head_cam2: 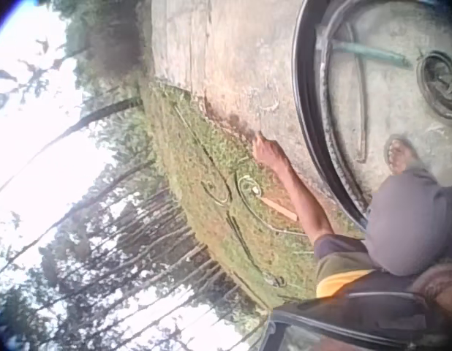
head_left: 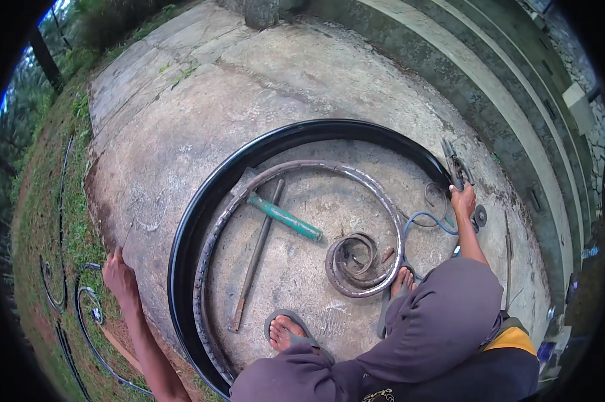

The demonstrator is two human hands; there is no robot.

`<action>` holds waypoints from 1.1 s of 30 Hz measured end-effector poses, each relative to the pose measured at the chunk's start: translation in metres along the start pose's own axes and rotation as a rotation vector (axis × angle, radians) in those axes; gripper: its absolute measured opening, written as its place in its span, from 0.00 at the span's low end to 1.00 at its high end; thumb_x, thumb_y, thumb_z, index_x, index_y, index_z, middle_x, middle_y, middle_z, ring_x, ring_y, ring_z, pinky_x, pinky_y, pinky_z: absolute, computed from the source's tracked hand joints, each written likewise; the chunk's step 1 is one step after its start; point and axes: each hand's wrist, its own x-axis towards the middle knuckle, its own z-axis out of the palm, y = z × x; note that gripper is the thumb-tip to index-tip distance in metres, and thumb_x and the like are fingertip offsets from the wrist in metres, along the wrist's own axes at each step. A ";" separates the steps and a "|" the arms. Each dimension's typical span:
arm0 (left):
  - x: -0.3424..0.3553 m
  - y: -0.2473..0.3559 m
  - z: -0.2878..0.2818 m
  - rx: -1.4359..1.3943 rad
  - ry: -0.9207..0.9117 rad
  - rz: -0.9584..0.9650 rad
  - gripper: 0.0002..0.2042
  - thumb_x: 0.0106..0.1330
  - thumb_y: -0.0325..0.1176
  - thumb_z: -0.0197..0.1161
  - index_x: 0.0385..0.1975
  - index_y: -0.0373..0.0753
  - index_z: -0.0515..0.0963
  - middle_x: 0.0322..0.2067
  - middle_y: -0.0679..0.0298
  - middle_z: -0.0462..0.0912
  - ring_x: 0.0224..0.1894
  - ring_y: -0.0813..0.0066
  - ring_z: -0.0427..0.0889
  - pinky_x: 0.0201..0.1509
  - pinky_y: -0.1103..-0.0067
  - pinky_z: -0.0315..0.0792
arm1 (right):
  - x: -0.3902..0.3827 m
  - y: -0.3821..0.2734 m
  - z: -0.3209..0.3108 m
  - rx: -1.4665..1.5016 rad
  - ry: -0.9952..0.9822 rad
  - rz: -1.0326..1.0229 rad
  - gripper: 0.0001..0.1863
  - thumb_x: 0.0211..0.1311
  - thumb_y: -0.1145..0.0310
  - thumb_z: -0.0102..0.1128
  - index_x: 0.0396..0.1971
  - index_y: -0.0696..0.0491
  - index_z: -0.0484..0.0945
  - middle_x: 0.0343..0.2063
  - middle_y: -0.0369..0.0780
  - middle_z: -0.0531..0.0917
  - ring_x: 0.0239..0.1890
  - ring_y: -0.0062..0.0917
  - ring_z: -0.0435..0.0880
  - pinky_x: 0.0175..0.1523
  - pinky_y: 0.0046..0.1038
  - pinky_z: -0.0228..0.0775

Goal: The person welds curved metal bars together using a welding electrode holder, occasionally using a hammer to tap the metal and handling a pair of sunglasses.

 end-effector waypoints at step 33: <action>-0.013 0.424 -0.448 -1.709 0.714 1.600 0.31 0.76 0.41 0.50 0.74 0.64 0.43 0.50 0.47 0.71 0.33 0.59 0.82 0.37 0.68 0.80 | 0.008 -0.111 -0.315 1.290 0.285 -1.334 0.38 0.57 0.45 0.68 0.61 0.51 0.64 0.32 0.43 0.82 0.31 0.26 0.85 0.37 0.28 0.82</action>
